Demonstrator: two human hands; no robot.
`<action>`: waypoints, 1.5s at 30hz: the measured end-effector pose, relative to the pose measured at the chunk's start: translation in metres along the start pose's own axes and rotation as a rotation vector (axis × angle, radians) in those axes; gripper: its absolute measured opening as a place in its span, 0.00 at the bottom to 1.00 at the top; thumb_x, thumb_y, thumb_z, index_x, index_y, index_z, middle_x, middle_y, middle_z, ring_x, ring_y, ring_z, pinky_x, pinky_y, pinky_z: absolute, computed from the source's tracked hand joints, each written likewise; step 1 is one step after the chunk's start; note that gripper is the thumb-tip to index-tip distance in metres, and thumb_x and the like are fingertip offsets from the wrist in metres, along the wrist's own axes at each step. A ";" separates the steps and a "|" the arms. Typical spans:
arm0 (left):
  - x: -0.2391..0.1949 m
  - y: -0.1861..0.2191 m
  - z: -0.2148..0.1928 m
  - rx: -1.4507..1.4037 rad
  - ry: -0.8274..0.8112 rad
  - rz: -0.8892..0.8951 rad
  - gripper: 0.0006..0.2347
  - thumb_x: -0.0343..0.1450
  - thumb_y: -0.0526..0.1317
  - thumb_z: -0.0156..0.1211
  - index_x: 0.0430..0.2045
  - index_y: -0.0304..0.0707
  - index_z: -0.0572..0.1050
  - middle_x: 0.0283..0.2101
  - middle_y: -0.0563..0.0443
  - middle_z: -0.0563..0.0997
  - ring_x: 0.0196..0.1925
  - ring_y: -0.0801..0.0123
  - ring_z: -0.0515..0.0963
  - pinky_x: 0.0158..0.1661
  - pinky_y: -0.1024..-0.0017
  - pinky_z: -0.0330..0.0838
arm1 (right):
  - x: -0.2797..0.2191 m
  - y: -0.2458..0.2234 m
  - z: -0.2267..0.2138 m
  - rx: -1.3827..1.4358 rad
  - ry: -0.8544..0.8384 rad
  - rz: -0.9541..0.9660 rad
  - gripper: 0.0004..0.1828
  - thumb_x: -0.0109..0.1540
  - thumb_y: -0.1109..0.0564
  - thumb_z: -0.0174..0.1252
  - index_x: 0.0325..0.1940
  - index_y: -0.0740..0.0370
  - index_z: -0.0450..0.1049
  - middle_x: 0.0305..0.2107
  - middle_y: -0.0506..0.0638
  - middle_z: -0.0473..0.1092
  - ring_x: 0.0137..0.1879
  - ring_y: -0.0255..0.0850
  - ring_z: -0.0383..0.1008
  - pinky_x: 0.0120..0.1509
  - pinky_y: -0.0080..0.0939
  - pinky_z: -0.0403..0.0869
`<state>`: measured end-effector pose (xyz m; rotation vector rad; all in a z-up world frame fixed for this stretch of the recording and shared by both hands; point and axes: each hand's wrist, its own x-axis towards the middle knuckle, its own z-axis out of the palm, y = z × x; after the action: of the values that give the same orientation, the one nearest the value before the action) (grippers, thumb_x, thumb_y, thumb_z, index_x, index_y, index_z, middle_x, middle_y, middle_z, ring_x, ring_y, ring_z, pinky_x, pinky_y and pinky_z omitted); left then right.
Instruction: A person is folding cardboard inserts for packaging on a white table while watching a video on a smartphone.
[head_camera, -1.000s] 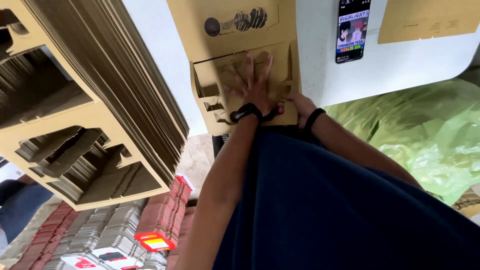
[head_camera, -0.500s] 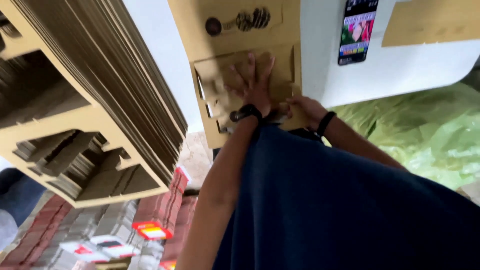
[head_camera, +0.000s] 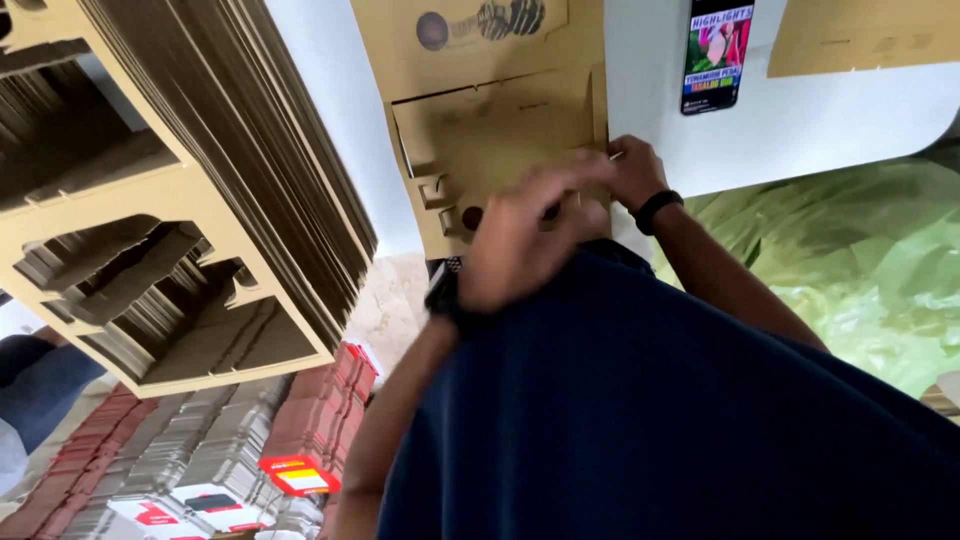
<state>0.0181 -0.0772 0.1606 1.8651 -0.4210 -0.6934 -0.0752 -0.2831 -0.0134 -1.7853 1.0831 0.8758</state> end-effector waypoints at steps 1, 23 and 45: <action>-0.015 0.046 -0.021 -0.206 -0.045 0.103 0.12 0.76 0.45 0.56 0.51 0.45 0.75 0.55 0.47 0.81 0.58 0.52 0.81 0.58 0.54 0.77 | -0.007 -0.008 0.001 -0.027 0.016 0.018 0.25 0.58 0.38 0.69 0.44 0.59 0.73 0.34 0.53 0.74 0.35 0.45 0.77 0.30 0.41 0.79; -0.114 0.104 -0.030 -0.578 -0.020 0.357 0.14 0.79 0.49 0.47 0.36 0.41 0.76 0.44 0.52 0.82 0.45 0.61 0.86 0.50 0.64 0.81 | -0.006 0.011 0.014 0.048 0.103 -0.104 0.18 0.59 0.38 0.69 0.39 0.48 0.72 0.40 0.46 0.77 0.46 0.41 0.79 0.41 0.44 0.81; 0.015 -0.148 0.092 0.608 0.334 -0.195 0.44 0.59 0.59 0.84 0.67 0.54 0.61 0.75 0.46 0.59 0.80 0.52 0.53 0.74 0.38 0.50 | -0.023 -0.045 -0.015 -0.026 -0.117 -0.106 0.13 0.61 0.50 0.57 0.37 0.63 0.72 0.27 0.58 0.74 0.30 0.47 0.79 0.31 0.44 0.80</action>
<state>-0.0332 -0.0946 -0.0055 2.5728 -0.2451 -0.3832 -0.0405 -0.2770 0.0264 -1.7733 0.8979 0.9209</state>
